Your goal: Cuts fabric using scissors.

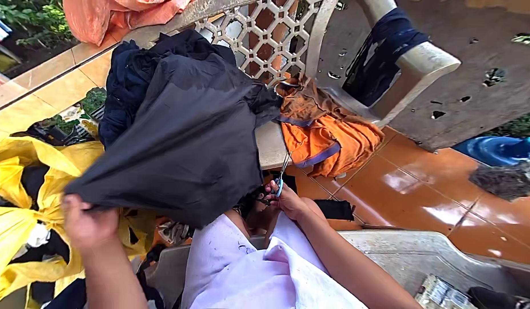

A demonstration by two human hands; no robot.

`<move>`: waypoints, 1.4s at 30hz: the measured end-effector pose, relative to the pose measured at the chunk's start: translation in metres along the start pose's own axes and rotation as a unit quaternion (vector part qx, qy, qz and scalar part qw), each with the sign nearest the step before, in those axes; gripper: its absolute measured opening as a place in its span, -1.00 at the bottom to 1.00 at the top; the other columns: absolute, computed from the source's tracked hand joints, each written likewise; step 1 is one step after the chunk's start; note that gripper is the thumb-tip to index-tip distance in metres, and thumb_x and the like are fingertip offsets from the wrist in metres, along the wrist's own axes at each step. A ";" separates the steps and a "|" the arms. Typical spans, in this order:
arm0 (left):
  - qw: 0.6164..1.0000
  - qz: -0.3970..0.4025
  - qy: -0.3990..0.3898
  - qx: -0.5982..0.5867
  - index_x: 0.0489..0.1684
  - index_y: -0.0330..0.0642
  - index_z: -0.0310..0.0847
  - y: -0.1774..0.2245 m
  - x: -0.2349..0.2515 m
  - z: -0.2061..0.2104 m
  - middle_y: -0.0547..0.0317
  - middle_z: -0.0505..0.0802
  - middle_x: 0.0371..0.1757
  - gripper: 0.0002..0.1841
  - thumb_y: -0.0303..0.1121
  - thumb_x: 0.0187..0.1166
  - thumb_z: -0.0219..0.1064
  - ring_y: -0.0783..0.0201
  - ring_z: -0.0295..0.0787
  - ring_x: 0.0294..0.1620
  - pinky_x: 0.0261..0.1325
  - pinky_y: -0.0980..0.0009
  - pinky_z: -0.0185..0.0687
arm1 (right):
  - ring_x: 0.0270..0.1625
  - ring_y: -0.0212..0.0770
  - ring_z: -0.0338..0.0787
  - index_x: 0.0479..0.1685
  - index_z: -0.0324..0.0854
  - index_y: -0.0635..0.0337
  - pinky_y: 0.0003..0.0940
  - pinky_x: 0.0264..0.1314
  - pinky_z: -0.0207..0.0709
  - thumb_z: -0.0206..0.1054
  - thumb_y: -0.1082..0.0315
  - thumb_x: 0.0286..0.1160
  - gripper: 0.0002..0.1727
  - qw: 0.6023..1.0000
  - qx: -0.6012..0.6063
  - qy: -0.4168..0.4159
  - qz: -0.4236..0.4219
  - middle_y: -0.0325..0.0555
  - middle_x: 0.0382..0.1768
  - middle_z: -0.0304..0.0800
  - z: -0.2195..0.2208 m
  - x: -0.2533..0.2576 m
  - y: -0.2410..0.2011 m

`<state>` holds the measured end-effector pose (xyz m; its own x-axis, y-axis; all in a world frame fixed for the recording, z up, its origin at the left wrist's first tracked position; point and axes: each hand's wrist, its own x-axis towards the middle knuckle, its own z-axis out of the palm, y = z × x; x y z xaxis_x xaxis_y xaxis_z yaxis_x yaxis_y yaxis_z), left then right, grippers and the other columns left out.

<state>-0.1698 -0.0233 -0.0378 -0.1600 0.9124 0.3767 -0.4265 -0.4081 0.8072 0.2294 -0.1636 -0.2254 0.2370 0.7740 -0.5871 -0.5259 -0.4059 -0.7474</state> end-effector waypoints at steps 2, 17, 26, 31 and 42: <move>0.993 0.077 0.049 -0.079 0.35 -0.02 0.43 0.008 0.018 -0.028 0.23 0.77 0.23 -0.45 0.00 0.89 -0.48 0.29 0.71 0.31 0.44 0.26 0.60 | -0.26 -0.32 0.71 0.43 0.25 0.17 -0.44 -0.28 0.59 0.08 0.17 0.85 -0.63 1.000 -0.010 0.004 0.006 -0.11 -0.09 0.65 0.000 0.001 0.000; 0.910 -0.360 -0.015 0.205 0.48 -0.38 0.30 -0.119 -0.089 0.028 -0.03 0.71 0.22 -0.65 -0.54 0.82 -0.14 0.26 0.71 0.17 0.25 0.29 0.69 | -0.25 -0.30 0.71 0.40 0.26 0.17 -0.42 -0.24 0.59 0.10 0.18 0.85 -0.64 0.999 0.041 0.030 0.015 -0.09 -0.11 0.66 -0.005 0.000 0.001; 0.950 -0.287 0.048 -0.108 0.66 -0.25 0.10 -0.132 -0.088 0.042 -0.10 0.63 0.46 0.22 0.69 0.33 -0.64 -0.01 0.57 0.50 0.48 -0.14 0.46 | -0.30 -0.32 0.71 0.32 0.32 0.19 -0.46 -0.30 0.60 0.09 0.18 0.85 -0.69 0.999 0.037 0.015 0.011 -0.12 -0.14 0.67 0.005 -0.012 0.001; 0.873 -0.476 -0.038 0.102 0.71 -0.40 0.03 -0.188 -0.130 0.082 -0.25 0.43 0.63 -0.41 -0.22 0.85 0.05 0.04 0.42 0.59 0.62 0.09 0.37 | -0.34 -0.36 0.72 0.31 0.33 0.19 -0.50 -0.32 0.61 0.00 0.17 0.89 -0.70 0.999 0.034 -0.002 -0.001 -0.15 -0.18 0.69 0.004 -0.043 -0.007; 0.800 -0.596 -0.024 0.065 0.39 -0.30 0.34 -0.214 -0.132 0.122 -0.08 0.70 0.12 -0.68 -0.53 0.72 0.13 0.15 0.73 0.05 0.15 0.25 0.69 | -0.42 -0.45 0.71 0.23 0.36 0.22 -0.57 -0.35 0.60 -0.33 0.06 0.90 -0.52 0.987 -0.052 -0.153 0.018 -0.25 -0.20 0.76 0.003 -0.117 0.008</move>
<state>0.0510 -0.0602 -0.2051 0.3265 0.6547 -0.6817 -0.1532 0.7484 0.6453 0.1950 -0.2564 -0.1614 -0.0474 0.8622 -0.5044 -0.4386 -0.4717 -0.7650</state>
